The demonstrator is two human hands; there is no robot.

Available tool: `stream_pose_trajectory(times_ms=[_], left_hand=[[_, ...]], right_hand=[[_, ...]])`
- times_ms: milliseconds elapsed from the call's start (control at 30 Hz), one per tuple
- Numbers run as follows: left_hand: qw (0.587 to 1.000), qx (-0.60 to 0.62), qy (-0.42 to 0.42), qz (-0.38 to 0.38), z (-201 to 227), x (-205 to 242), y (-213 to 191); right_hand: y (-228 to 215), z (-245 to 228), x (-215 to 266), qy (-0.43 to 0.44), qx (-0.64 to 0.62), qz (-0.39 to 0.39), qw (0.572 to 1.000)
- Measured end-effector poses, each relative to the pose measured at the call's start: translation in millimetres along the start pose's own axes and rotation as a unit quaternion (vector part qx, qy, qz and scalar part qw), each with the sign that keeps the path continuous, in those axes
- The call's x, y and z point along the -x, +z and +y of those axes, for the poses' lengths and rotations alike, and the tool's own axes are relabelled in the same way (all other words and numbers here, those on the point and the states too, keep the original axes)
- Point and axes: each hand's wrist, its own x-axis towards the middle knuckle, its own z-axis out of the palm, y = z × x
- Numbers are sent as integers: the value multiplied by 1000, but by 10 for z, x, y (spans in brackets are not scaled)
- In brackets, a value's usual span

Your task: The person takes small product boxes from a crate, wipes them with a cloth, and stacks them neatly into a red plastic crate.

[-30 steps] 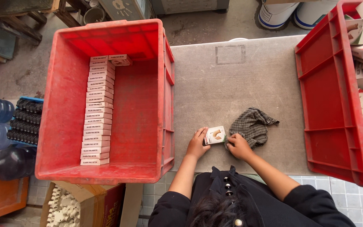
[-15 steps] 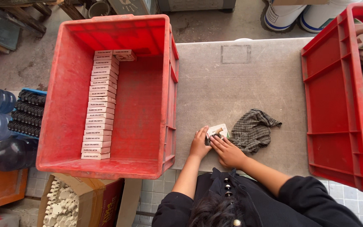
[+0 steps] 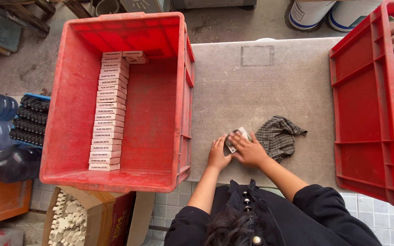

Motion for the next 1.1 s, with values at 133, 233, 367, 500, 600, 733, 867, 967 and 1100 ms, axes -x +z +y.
stream_pose_trajectory(times_ms=[133,233,367,500,600,733,867,967,1100], left_hand=[[1000,-2,-7,-6,-74,-32,90],[1000,4,-11,-5,-58,-35,79],[999,30,-31,-9,30,20,16],[995,68,-72,6,139,104,31],[973,166,-147,62,135,79,196],[917,320,-230,64,72,-65,408],[924,321,-195,67,639,-154,-128],[924,360,-86,99,1014,-188,-461],[871,451,121,153,1563,-166,-1048]], right_hand=[[5,356,150,141,-36,14,989],[200,672,367,196,5,8,981],[306,817,463,244,32,67,967],[265,576,262,139,-136,321,927],[311,302,12,255,-406,248,842],[212,225,-212,390,-580,3,715],[-917,-211,-46,401,-719,127,554],[-1263,-361,81,280,-730,310,541],[-1718,-572,83,-2,-611,530,588]])
